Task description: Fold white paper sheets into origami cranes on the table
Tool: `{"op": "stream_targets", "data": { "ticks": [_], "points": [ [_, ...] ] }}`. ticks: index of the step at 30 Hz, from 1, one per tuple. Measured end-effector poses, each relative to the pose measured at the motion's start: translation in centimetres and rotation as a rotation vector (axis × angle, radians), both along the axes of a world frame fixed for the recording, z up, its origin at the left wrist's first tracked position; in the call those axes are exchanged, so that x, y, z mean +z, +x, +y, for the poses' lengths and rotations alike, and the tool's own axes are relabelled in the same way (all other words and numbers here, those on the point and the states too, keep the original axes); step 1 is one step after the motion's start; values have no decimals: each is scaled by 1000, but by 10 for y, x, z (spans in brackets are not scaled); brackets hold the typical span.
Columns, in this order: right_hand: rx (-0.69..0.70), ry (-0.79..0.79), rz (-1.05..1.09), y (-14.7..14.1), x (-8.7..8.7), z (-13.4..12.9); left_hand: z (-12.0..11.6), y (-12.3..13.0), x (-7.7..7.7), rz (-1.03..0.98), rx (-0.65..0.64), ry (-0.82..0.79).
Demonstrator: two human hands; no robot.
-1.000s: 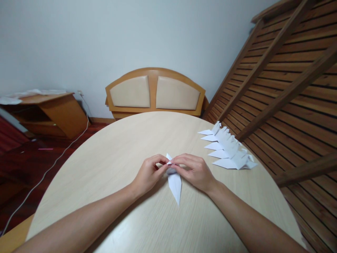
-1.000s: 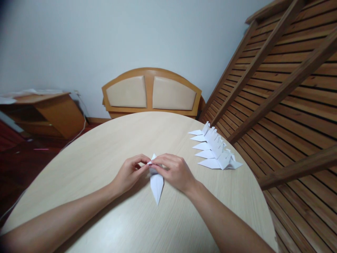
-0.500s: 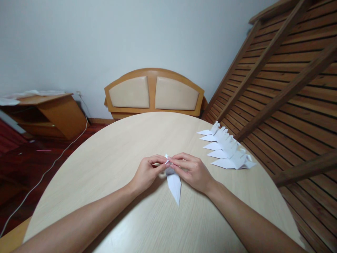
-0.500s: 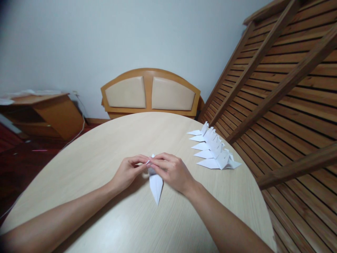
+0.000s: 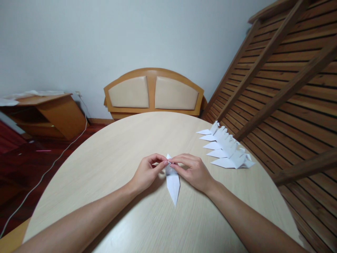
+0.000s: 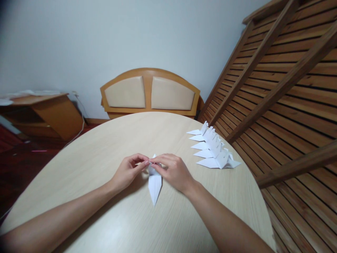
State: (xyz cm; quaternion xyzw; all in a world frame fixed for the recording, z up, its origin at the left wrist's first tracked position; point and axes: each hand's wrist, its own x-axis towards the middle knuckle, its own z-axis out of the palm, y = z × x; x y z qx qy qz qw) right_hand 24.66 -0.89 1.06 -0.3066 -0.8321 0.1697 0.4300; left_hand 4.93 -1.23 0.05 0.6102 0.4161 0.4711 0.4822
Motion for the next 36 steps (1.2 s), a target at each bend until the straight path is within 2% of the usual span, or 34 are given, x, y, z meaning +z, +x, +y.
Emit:
{"op": "stream_targets", "data": {
  "ticks": [7, 12, 18, 22, 27, 32, 36],
  "points": [
    [-35, -46, 4, 0, 2, -1, -2, 0, 2, 26, -7, 14],
    [-19, -151, 109, -4, 3, -4, -4, 1, 3, 105, -11, 91],
    [-88, -227, 191, -6, -1, -4, -6, 2, 5, 169, -3, 170],
    [-57, -306, 285, -9, -3, -3, -7, 2, 4, 205, -1, 203],
    [-52, -407, 360, -13, -4, -3, -8, 2, 4, 225, -10, 168],
    [-8, -423, 395, -15, -6, -1, -8, 3, 3, 141, -23, 105],
    [-3, -483, 412, -15, -8, 1, -6, 2, 3, 145, -18, 137]
  ]
}}
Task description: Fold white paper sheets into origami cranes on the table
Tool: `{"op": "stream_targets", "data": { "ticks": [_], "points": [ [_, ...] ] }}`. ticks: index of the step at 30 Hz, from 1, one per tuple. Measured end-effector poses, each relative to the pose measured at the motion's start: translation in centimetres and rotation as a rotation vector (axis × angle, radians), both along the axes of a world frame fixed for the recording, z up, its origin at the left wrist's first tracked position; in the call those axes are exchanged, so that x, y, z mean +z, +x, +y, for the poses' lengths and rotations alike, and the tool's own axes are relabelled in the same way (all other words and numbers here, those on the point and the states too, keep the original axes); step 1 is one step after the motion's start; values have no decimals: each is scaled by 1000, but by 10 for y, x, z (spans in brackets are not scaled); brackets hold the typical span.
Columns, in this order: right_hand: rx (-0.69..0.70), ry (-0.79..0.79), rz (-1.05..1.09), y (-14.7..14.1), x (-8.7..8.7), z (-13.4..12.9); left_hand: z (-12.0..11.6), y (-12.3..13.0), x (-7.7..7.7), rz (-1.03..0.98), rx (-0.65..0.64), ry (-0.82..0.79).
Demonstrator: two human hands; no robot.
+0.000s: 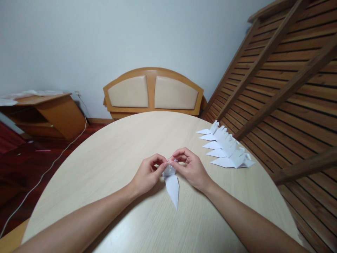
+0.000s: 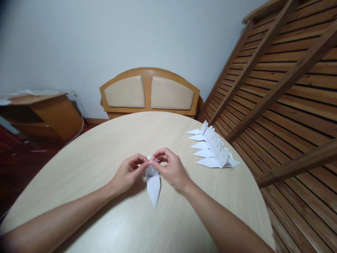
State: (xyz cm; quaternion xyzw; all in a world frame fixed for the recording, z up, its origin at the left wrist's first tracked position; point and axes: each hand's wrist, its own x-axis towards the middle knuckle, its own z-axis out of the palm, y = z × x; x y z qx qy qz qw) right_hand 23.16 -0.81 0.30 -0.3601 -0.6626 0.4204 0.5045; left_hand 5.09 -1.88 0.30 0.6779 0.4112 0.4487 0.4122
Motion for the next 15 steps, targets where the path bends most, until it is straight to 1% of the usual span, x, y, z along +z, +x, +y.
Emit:
{"op": "stream_targets", "data": {
  "ticks": [5, 9, 15],
  "points": [
    [21, -19, -14, 2, -2, 1, 0, -3, 0, 127, 30, 102],
    [21, -9, -19, 2, -1, 0, -1, -6, -1, 196, 31, 187],
    [20, 14, -19, -1, 2, -3, -1, -6, -2, 299, 48, 257]
  ]
}}
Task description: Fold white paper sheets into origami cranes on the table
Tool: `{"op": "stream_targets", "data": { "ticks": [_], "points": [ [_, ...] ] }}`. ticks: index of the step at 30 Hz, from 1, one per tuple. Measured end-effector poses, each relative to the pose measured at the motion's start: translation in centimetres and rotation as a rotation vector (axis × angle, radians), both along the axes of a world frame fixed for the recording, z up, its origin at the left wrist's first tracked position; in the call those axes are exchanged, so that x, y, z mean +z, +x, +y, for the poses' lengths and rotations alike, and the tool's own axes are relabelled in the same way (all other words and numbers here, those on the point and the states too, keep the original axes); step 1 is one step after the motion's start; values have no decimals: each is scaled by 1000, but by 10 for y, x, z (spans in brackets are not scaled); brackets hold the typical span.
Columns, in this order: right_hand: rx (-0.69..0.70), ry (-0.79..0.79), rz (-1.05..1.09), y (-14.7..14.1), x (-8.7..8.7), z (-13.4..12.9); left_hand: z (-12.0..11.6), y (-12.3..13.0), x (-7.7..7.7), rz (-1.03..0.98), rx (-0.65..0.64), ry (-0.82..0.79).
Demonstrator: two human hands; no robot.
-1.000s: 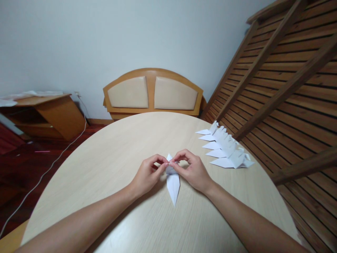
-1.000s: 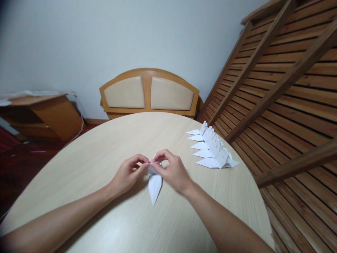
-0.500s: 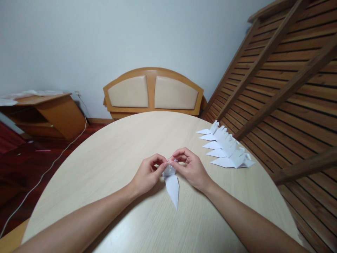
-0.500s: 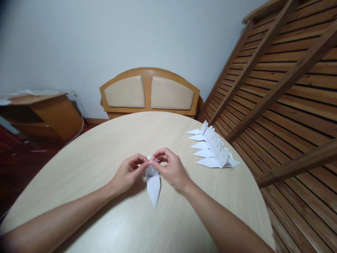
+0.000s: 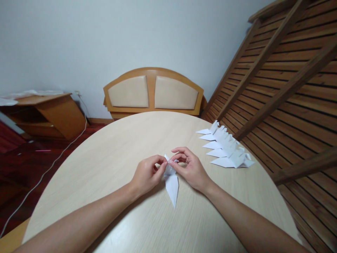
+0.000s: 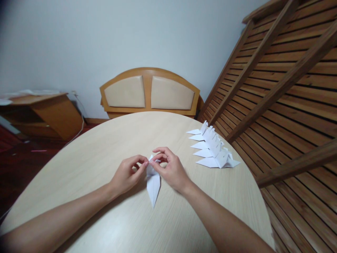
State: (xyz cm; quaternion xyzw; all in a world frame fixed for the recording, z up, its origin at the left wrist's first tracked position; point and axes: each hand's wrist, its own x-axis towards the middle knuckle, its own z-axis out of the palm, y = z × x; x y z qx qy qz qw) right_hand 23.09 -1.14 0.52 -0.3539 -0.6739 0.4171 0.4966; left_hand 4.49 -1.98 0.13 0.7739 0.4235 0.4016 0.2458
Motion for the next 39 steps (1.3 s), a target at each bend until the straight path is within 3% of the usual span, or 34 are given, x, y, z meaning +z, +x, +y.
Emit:
{"op": "stream_targets", "data": {
  "ticks": [10, 19, 28, 34, 39],
  "points": [
    [-38, 56, -108, 2, 4, -2, 1, -5, -3, 119, -30, 52],
    [-154, 104, -440, 25, 40, -15, 16, -9, -14, 259, 145, -43],
    [-560, 153, -736, 85, 59, -58, 6, -16, -9, 472, 91, 93],
    [-764, 85, -888, 137, 60, -72, 4, -19, -11, 505, 81, 137],
    [-878, 74, -934, 163, 54, -73, 4, -19, -12, 511, 79, 156]
  ]
}}
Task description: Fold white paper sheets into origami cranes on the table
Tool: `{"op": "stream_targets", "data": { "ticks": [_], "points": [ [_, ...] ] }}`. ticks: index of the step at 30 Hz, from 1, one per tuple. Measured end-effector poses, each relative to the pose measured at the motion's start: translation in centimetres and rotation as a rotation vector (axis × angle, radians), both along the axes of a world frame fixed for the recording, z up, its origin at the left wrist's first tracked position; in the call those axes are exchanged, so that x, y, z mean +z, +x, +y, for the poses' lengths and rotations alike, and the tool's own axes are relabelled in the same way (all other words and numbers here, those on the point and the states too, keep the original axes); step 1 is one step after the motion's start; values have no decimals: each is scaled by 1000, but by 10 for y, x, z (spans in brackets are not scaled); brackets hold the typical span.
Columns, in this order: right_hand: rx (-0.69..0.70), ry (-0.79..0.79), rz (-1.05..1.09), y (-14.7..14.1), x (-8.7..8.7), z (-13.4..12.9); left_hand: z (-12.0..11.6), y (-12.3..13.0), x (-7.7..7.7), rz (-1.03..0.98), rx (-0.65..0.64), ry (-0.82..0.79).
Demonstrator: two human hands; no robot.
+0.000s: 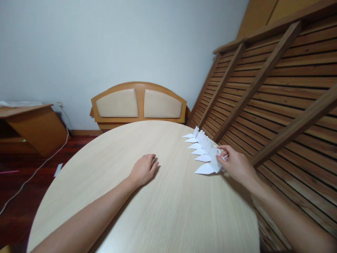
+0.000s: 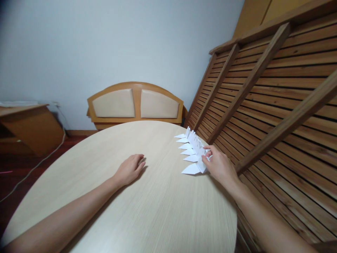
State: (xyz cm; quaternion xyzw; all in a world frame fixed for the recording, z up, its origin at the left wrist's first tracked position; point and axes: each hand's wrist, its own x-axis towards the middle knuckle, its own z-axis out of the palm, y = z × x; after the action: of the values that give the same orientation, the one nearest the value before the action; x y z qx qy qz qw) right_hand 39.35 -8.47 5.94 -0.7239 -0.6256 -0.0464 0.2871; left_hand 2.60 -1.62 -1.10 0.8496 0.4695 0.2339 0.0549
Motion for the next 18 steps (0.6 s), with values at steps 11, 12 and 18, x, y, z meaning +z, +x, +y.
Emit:
{"op": "stream_targets", "data": {
  "ticks": [11, 12, 18],
  "points": [
    [-79, 3, 3, 21, -19, 13, 1, 1, 0, 4, -4, 9],
    [-87, 0, 1, 23, -20, 14, 1, 1, 0, 6, -4, 9],
    [-108, 78, -122, 15, -12, 15, 0, 2, 2, 22, -2, 4]
  ]
}}
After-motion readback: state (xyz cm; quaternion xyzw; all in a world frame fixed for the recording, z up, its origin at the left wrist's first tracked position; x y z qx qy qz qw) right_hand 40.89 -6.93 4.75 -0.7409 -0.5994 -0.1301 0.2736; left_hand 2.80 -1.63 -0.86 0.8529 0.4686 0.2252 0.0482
